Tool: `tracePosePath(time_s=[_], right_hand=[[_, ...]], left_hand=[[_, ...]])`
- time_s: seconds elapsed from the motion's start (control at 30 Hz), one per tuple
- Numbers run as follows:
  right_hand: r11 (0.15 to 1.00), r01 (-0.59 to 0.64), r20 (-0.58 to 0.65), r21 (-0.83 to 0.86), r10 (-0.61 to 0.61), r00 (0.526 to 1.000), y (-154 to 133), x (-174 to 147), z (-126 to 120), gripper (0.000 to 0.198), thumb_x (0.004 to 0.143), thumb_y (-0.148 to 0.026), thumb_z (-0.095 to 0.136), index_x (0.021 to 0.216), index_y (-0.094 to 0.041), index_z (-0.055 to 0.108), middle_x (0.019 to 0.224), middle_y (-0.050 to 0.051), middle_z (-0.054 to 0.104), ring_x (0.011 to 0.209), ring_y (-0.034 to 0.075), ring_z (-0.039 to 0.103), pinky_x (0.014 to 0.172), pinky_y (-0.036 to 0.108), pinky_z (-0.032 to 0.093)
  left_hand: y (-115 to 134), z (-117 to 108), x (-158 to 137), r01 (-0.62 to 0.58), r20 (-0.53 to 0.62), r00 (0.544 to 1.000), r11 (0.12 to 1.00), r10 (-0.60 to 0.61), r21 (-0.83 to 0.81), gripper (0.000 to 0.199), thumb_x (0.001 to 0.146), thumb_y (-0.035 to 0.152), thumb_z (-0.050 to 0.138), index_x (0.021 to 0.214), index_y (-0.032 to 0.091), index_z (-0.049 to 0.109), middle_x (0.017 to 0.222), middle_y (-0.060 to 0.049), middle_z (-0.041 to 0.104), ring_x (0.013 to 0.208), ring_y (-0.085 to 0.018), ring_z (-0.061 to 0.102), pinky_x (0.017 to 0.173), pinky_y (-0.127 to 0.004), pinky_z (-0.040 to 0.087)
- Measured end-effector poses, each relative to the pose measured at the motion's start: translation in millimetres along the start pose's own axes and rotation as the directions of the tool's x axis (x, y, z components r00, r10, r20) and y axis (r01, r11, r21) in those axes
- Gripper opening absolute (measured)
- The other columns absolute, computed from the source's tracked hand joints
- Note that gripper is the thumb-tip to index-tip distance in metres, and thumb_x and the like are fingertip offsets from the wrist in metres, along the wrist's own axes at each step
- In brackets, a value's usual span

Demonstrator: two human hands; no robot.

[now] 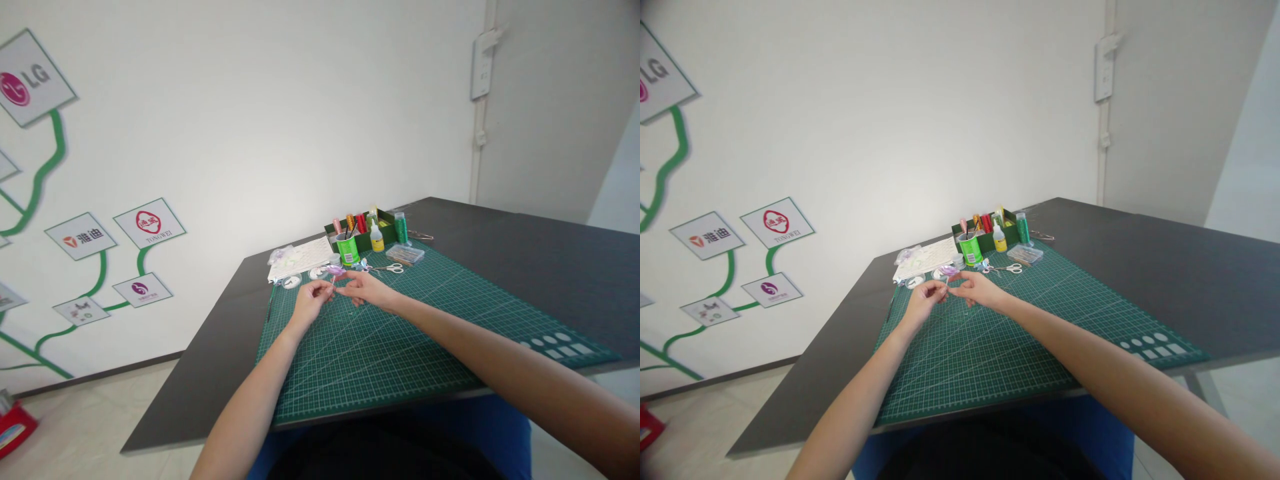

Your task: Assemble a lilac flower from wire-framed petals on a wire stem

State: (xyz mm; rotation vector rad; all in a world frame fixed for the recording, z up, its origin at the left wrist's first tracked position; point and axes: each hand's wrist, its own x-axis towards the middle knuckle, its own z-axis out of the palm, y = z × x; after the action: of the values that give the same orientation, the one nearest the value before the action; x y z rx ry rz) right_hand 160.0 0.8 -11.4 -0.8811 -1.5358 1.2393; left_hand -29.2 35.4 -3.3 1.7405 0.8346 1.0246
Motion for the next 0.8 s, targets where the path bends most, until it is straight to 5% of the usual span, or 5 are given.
tracePosePath(time_s=[0.2,0.57,0.8], right_hand=[[0.997,0.006,-0.092,-0.071,-0.012,0.996,0,2,-3,0.042,0.071,-0.05,0.073,0.09,-0.014,0.067,0.04,-0.012,0.032,0.035,0.005,0.024,0.038,0.022,0.016],[0.951,0.042,-0.237,-0.308,-0.12,0.964,3,8,-14,0.043,0.073,-0.057,0.066,0.076,-0.014,0.065,0.045,-0.009,0.033,0.042,0.006,0.021,0.044,0.023,0.013],[0.977,0.064,-0.306,-0.203,-0.125,0.944,-1,6,-13,0.048,0.073,-0.061,0.065,0.081,-0.013,0.066,0.049,-0.007,0.04,0.04,0.006,0.026,0.042,0.023,0.016]], left_hand=[[-1,1,-1,0.019,0.007,1.0,0.999,-0.018,-0.038,0.033,0.066,0.043,0.08,0.075,0.014,0.07,0.064,-0.003,0.065,0.058,-0.013,0.055,0.059,-0.025,0.042],[3,4,-4,0.092,0.044,0.995,0.977,-0.085,-0.194,0.038,0.064,0.043,0.083,0.083,0.011,0.073,0.068,-0.004,0.065,0.059,-0.01,0.056,0.058,-0.022,0.042],[1,0,-3,0.086,-0.05,0.993,0.96,-0.103,-0.268,0.039,0.068,0.038,0.081,0.092,0.012,0.067,0.069,-0.002,0.065,0.056,-0.009,0.056,0.057,-0.021,0.043]])
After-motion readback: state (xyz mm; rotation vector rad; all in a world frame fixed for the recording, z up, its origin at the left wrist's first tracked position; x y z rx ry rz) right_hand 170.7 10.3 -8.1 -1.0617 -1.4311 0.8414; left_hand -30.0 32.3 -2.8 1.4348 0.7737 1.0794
